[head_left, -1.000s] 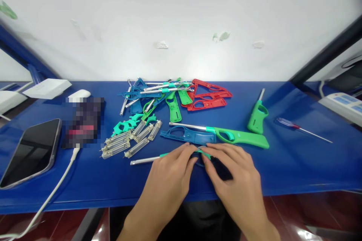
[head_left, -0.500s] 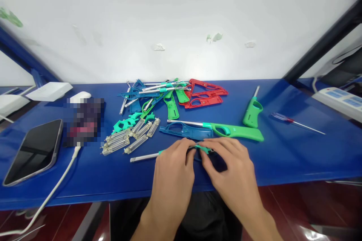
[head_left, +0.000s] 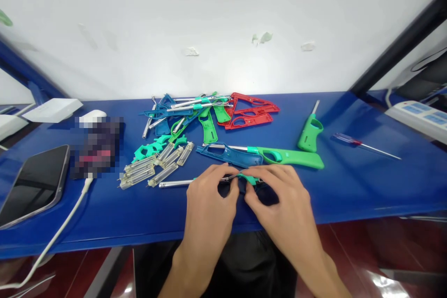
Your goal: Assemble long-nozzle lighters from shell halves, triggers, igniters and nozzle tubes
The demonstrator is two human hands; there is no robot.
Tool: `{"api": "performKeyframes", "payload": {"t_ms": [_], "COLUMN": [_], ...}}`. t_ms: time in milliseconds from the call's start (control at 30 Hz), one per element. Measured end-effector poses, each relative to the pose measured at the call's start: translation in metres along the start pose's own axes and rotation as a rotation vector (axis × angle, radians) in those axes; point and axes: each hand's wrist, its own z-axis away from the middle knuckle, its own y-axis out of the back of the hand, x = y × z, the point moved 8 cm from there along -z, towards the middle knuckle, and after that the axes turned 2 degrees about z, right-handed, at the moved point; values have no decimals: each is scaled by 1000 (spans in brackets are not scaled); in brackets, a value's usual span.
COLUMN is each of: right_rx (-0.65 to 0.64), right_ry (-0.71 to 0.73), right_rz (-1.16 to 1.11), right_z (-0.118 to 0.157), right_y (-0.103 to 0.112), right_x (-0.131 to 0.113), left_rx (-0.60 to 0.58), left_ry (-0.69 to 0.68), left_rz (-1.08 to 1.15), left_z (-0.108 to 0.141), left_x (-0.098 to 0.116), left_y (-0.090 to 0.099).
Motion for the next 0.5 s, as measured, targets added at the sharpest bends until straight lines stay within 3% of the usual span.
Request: {"api": "performKeyframes", "payload": {"t_ms": [333, 500], "right_rx": [22, 36], "right_ry": [-24, -21], "right_rz": [-18, -9], "right_z": [-1, -1], "right_y": [2, 3], "right_x": [2, 1], "left_rx": [-54, -76], "left_ry": [149, 161], "left_rz": [-14, -8], "left_z": [1, 1], "left_x": [-10, -10], "left_y": [-6, -7]}}
